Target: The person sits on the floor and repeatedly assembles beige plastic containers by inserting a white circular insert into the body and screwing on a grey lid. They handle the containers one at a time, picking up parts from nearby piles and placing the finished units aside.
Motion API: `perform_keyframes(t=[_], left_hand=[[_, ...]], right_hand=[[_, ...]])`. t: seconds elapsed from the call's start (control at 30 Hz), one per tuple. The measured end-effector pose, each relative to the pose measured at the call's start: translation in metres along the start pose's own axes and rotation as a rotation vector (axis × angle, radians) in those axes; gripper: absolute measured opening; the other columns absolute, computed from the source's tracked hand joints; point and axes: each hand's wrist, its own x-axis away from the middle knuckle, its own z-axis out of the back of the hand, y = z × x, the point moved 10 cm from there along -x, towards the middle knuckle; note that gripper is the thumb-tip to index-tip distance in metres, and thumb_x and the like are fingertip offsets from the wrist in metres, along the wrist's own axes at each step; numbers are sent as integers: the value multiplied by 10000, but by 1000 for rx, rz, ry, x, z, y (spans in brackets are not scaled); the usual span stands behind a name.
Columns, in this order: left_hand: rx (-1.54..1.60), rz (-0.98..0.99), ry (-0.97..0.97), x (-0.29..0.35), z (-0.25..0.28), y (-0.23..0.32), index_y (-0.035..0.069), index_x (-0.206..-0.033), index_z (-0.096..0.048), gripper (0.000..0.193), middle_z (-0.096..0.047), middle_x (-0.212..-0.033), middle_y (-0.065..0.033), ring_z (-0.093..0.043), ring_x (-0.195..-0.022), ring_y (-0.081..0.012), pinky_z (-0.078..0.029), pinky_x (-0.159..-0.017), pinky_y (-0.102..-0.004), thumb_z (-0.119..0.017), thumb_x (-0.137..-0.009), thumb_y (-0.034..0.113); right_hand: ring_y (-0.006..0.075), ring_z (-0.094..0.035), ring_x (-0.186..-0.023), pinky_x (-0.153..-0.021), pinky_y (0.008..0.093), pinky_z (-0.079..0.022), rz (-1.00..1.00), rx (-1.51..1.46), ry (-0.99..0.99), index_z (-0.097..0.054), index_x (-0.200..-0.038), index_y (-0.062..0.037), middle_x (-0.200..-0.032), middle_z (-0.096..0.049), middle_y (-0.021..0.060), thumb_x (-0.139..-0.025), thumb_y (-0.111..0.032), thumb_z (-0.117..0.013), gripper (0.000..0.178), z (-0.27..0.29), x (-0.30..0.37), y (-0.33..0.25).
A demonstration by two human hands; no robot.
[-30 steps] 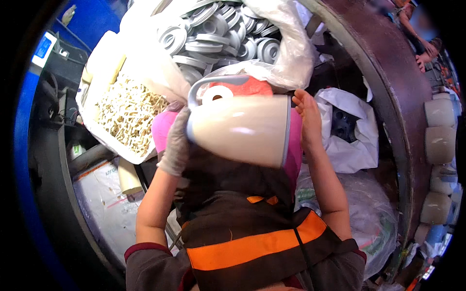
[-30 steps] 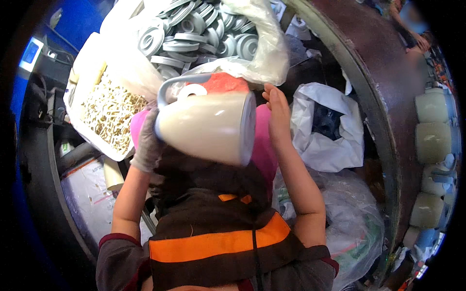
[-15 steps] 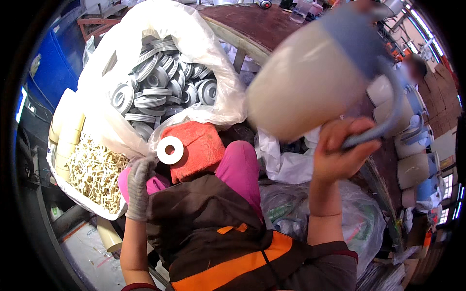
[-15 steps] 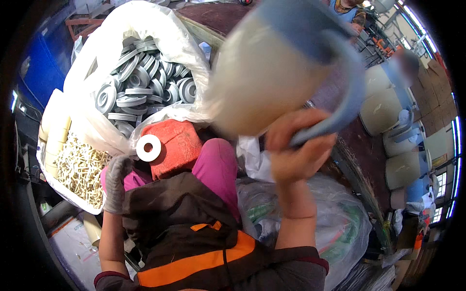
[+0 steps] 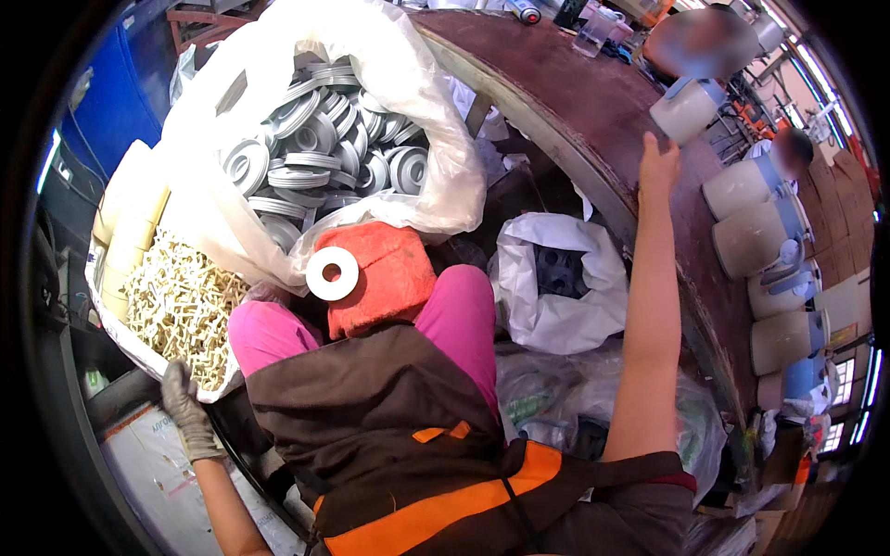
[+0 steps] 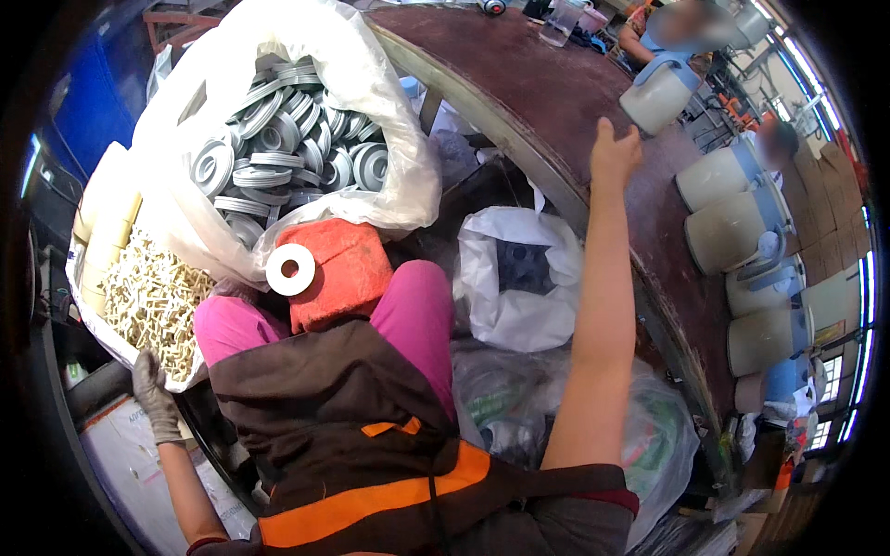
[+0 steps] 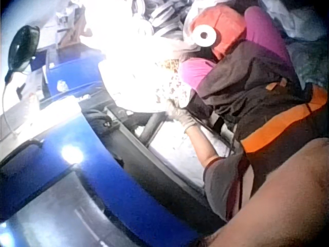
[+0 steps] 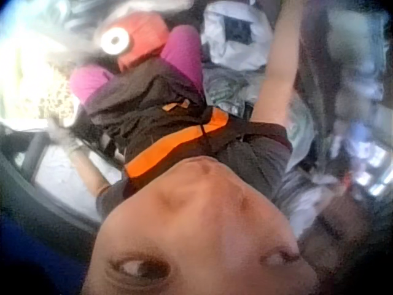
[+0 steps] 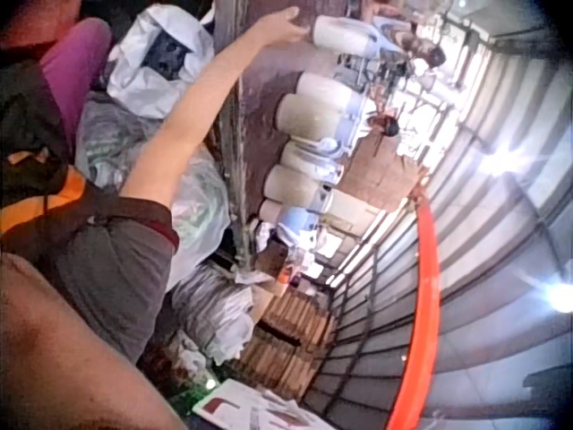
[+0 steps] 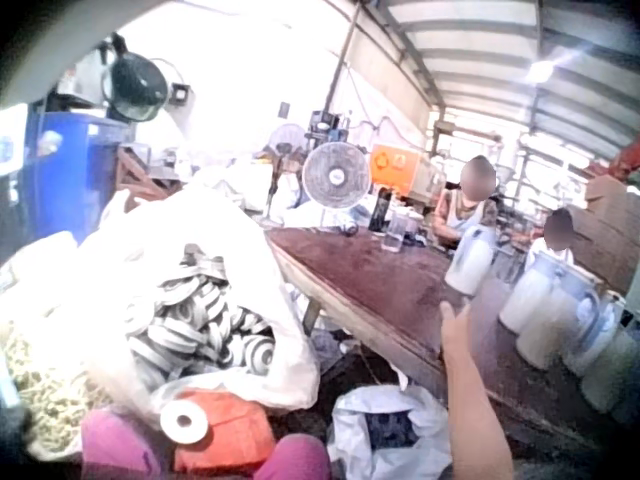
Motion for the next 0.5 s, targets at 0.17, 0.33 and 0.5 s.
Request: perform_keyframes(t=[0.17, 0.33, 0.5], left_hand=[[-1077, -223, 560, 4, 188, 2, -21, -1372, -348, 768, -387, -1371, -215, -387, -1240, -307, -334, -1012, -420, -572, -852, 498], [-676, 566, 645, 75, 318, -136, -4, -1290, -369, 605, -411, -1266, -158, -431, -1116, -280, -363, -910, -434, -469, -890, 439], [123, 198, 538, 38, 251, -195, -17, -1171, -547, 493, -576, -1087, -89, -540, -997, -227, -444, -833, -341, -666, -818, 305]], right_hand=[[338, -377, -1283, -1037, 407, -325, -69, 218, -167, -441, -1321, -30, -1358, -435, 176, -808, -493, -583, 706, -27, 24, -13], [313, -622, -946, -847, 390, -476, 257, 75, -236, -680, -982, -10, -974, -662, 186, -826, -370, -602, 400, -52, 31, -56], [259, -593, -1049, -915, 337, -464, 551, 420, -113, -609, -1172, -57, -1159, -621, 130, -919, -347, -528, 393, -55, -36, 36]])
